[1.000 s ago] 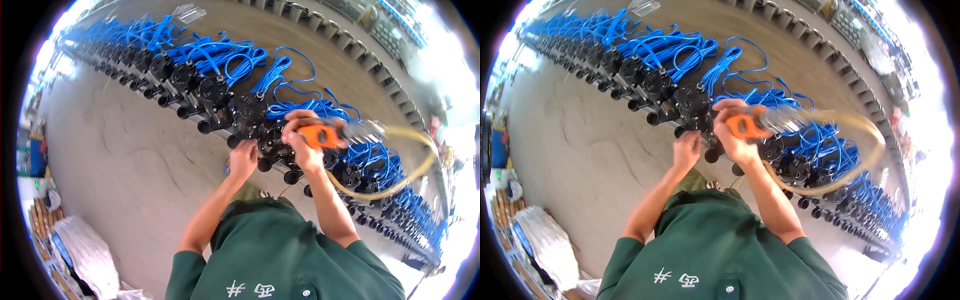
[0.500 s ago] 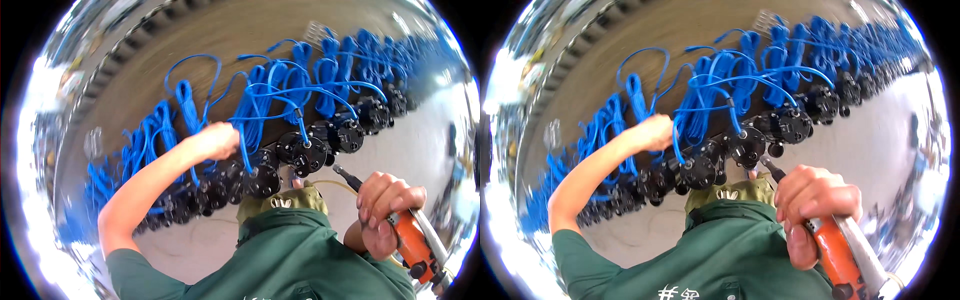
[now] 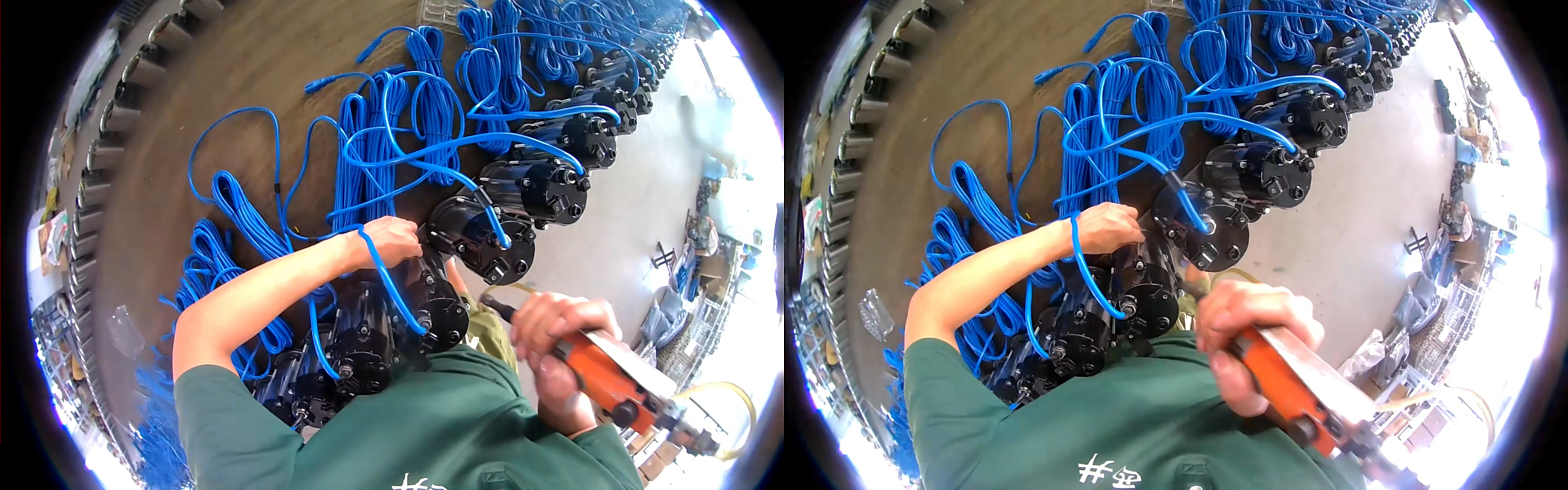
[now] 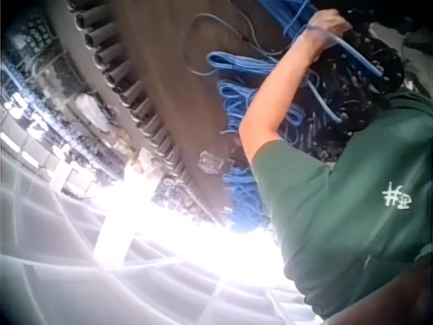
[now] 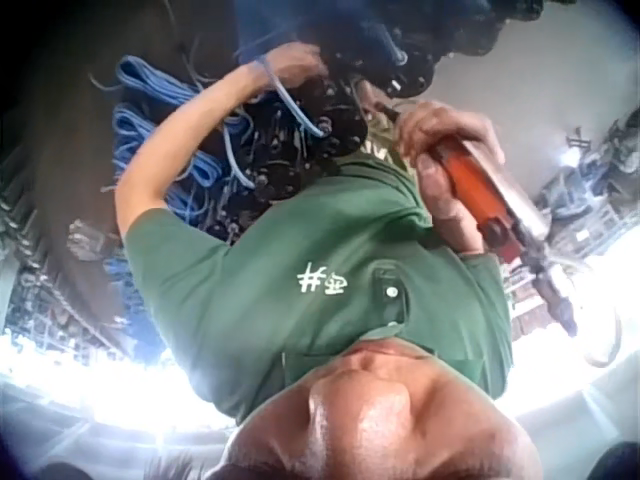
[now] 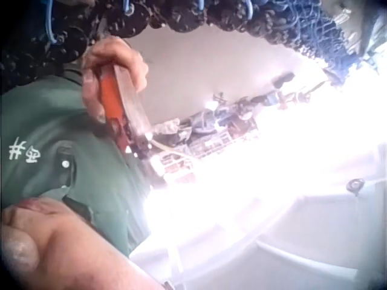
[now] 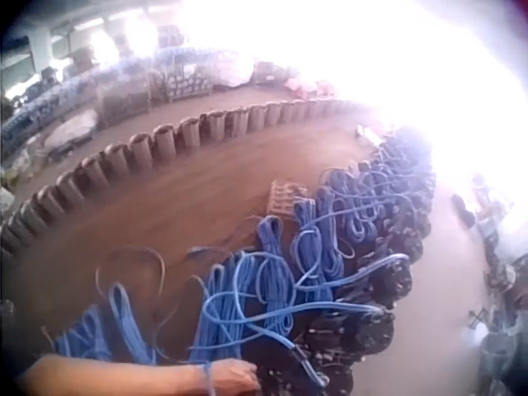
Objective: The person assembles a row of water pumps by using an air-powered screwdriver to tighten screws on each pump housing.
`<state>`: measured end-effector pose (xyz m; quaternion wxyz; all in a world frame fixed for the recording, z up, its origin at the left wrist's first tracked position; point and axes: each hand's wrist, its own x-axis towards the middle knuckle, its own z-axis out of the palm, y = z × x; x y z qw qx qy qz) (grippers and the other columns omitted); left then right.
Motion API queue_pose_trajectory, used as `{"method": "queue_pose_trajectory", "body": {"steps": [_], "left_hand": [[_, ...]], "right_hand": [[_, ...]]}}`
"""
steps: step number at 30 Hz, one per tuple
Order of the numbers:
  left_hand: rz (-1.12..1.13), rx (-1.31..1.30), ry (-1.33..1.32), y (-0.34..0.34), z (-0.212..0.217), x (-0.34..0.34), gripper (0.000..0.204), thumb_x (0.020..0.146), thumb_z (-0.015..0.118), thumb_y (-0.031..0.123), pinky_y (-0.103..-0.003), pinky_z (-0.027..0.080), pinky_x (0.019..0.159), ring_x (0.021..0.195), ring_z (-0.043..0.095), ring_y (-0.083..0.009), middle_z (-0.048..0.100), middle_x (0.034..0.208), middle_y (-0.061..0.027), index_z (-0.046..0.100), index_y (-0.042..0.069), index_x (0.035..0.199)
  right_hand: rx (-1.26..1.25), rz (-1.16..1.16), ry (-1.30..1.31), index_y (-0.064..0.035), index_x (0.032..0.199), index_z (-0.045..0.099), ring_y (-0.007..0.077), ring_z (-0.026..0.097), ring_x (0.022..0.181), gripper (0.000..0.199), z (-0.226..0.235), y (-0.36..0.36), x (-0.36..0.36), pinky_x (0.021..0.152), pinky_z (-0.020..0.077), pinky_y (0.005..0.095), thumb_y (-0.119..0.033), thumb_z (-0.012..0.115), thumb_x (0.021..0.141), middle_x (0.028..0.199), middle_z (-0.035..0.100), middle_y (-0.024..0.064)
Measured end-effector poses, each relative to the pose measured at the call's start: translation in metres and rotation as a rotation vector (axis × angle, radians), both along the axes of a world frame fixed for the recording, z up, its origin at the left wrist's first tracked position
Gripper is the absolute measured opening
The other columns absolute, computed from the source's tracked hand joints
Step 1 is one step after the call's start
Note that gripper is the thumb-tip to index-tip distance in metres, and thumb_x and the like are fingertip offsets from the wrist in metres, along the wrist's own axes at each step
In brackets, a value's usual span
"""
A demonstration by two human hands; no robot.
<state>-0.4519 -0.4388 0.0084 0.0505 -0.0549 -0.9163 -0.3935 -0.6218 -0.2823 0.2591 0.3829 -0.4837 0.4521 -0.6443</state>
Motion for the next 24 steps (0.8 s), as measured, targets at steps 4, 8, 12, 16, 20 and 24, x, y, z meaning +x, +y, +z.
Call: {"method": "queue_pose_trajectory", "body": {"steps": [4,8,12,16,20,24], "left_hand": [[-0.032,-0.071,-0.036,0.002,-0.008,0.0,0.01,0.068,0.067,0.008,-0.04,0.053,0.073,0.084,0.061,-0.0299,0.068,0.078,-0.0084,0.068,0.005,0.078],[-0.024,-0.075,-0.074,0.006,-0.009,0.001,0.009,0.071,0.066,0.011,-0.04,0.054,0.076,0.088,0.064,-0.0314,0.069,0.078,-0.0116,0.068,0.004,0.075],[0.13,-0.076,0.044,0.018,-0.012,0.015,0.009,0.072,0.069,0.011,-0.042,0.054,0.079,0.092,0.064,-0.0322,0.068,0.082,-0.0126,0.068,0.003,0.077],[0.248,-0.064,-0.11,0.021,0.016,0.057,0.012,0.074,0.073,0.013,-0.044,0.053,0.081,0.095,0.063,-0.0323,0.067,0.085,-0.0116,0.07,0.004,0.081],[0.171,0.088,-0.255,0.044,0.009,0.08,0.016,0.075,0.076,0.018,-0.045,0.053,0.079,0.09,0.064,-0.0334,0.069,0.085,-0.0119,0.072,0.005,0.084],[0.237,0.125,-0.17,0.054,-0.003,0.078,0.015,0.075,0.076,0.017,-0.044,0.053,0.074,0.085,0.065,-0.0328,0.069,0.082,-0.013,0.071,0.004,0.078]], "right_hand": [[0.119,0.031,0.008,-0.0044,0.099,0.049,0.0169,0.056,0.058,0.024,-0.038,-0.015,0.031,0.059,0.0505,0.0342,-0.013,0.07,0.09,0.067,0.056,0.0046],[0.067,0.149,0.081,-0.0008,0.095,0.052,0.0188,0.058,0.058,0.016,-0.065,-0.025,0.036,0.059,0.0526,0.033,-0.004,0.064,0.084,0.068,0.058,0.0086],[0.06,0.166,0.173,0.0033,0.1,0.058,0.0173,0.064,0.059,0.022,-0.071,-0.027,0.036,0.06,0.0545,0.0283,0.001,0.061,0.079,0.071,0.065,0.0113],[0.04,0.14,0.094,0.0036,0.111,0.056,0.0171,0.061,0.061,0.029,-0.06,-0.017,0.038,0.061,0.0544,0.0312,0.0,0.061,0.082,0.068,0.062,0.009],[0.019,0.15,-0.001,0.0005,0.105,0.051,0.0167,0.055,0.058,0.025,-0.016,-0.008,0.052,0.06,0.0526,0.034,-0.001,0.061,0.083,0.068,0.057,0.0066],[-0.07,0.233,0.018,0.0047,0.1,0.052,0.019,0.058,0.055,0.026,0.0,0.001,0.056,0.054,0.0535,0.034,0.004,0.06,0.074,0.064,0.058,0.0081]]}}
